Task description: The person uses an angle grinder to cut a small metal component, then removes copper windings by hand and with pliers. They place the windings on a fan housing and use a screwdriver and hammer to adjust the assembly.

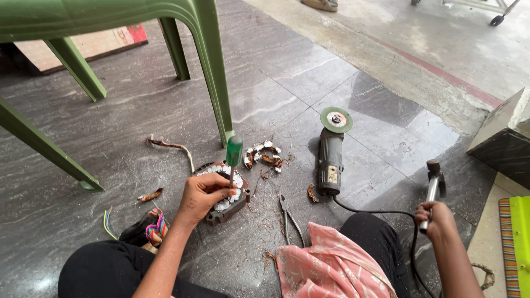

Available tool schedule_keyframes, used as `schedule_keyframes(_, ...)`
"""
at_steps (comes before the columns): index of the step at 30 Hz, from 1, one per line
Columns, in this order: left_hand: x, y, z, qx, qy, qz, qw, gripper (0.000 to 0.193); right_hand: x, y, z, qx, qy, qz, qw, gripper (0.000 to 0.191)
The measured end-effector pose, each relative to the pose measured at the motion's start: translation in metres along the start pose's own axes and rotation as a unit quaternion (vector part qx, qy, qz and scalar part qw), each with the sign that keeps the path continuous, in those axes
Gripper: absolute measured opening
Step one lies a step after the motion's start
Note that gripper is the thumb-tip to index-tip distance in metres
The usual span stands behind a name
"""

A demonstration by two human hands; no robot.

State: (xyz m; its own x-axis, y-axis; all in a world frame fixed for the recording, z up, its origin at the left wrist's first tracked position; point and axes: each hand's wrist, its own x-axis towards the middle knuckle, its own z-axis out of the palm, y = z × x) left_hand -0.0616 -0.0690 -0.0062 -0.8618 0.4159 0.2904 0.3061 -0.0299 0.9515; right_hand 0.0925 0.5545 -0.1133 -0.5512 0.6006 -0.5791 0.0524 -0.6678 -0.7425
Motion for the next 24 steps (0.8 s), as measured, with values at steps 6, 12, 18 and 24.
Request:
schedule_keyframes(6, 0.003, 0.001, 0.001, -0.005, 0.002, -0.036, 0.999, 0.013, -0.092, 0.028, 0.008, -0.149, -0.048, -0.129, 0.979, 0.008)
schedule_keyframes(12, 0.006, -0.003, 0.002, -0.014, 0.002, -0.004, 1.000, 0.014, -0.249, 0.054, 0.090, -0.133, -0.100, -0.389, 0.906, 0.017)
schedule_keyframes(18, 0.009, -0.002, 0.004, -0.097, -0.009, -0.036, 0.995, 0.018, -0.327, 0.044, 0.148, -0.193, -0.229, -0.332, 0.895, 0.022)
schedule_keyframes(24, 0.012, -0.002, 0.007, -0.056, -0.012, -0.004, 0.998, 0.017, -0.355, 0.047, 0.188, -0.367, -0.285, -0.309, 0.830, 0.038)
